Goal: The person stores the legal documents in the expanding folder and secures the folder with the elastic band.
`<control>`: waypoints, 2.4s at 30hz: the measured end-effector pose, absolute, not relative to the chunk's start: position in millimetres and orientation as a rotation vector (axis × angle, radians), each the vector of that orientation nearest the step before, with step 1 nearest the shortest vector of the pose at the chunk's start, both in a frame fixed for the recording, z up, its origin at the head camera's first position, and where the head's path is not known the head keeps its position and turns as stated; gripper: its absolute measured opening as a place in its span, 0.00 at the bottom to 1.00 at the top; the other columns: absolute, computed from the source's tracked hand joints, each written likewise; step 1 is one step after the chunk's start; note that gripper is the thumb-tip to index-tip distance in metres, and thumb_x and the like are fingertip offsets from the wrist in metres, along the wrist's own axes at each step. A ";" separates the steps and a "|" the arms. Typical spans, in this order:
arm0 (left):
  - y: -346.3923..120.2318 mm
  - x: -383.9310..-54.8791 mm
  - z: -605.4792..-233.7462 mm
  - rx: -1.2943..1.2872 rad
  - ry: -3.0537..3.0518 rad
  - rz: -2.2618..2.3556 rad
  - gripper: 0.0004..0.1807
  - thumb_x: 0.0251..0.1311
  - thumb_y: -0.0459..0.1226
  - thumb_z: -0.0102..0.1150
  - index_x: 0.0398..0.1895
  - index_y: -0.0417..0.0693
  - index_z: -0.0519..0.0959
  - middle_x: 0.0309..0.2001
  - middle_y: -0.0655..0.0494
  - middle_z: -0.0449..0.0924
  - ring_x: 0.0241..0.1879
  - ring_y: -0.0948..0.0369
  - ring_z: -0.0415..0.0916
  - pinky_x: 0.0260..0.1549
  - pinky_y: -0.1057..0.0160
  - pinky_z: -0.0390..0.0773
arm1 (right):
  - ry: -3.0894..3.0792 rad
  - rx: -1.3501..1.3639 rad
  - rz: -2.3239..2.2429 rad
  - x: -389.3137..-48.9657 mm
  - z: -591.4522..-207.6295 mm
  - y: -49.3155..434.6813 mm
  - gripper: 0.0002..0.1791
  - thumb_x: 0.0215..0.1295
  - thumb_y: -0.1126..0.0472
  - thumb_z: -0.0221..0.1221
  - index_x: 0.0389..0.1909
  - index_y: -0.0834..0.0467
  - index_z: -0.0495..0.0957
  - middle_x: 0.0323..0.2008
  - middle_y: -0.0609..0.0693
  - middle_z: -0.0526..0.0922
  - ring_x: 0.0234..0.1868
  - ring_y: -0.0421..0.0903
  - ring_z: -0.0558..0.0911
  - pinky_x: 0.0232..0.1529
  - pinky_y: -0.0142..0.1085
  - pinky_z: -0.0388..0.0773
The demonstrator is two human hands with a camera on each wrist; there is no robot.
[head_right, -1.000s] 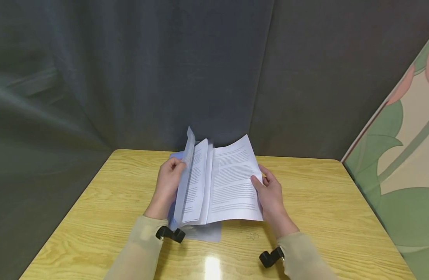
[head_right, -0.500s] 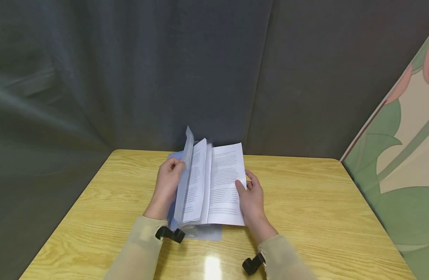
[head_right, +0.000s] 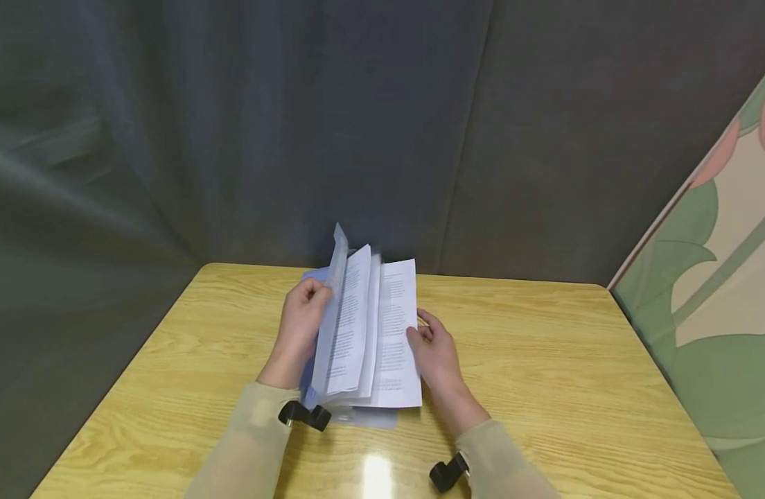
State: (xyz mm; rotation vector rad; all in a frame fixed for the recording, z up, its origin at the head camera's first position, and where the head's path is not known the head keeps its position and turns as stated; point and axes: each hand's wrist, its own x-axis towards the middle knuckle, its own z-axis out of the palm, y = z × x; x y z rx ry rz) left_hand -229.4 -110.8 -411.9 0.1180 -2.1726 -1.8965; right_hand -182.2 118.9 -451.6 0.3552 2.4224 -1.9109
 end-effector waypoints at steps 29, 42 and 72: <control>-108.5 -230.3 -411.3 0.122 -2.174 -1.896 0.06 0.70 0.32 0.58 0.33 0.41 0.80 0.29 0.55 0.75 0.31 0.57 0.69 0.29 0.62 0.66 | 2.552 -0.023 -1.757 -191.1 -464.2 109.0 0.27 0.83 0.69 0.59 0.80 0.60 0.73 0.52 0.57 0.89 0.46 0.49 0.85 0.53 0.38 0.81; -110.3 -227.7 -410.0 0.103 -2.177 -1.901 0.06 0.68 0.33 0.59 0.33 0.41 0.81 0.30 0.54 0.77 0.32 0.57 0.71 0.30 0.61 0.68 | 2.607 -0.061 -1.747 -196.9 -470.1 95.5 0.25 0.79 0.71 0.63 0.74 0.65 0.78 0.48 0.54 0.88 0.52 0.49 0.83 0.53 0.32 0.79; -115.1 -228.5 -412.3 0.095 -2.190 -1.896 0.08 0.68 0.32 0.58 0.28 0.45 0.78 0.27 0.56 0.73 0.29 0.57 0.68 0.29 0.61 0.66 | 2.736 -0.076 -1.662 -195.5 -466.5 120.5 0.26 0.78 0.69 0.66 0.74 0.65 0.78 0.55 0.58 0.86 0.58 0.54 0.81 0.63 0.46 0.78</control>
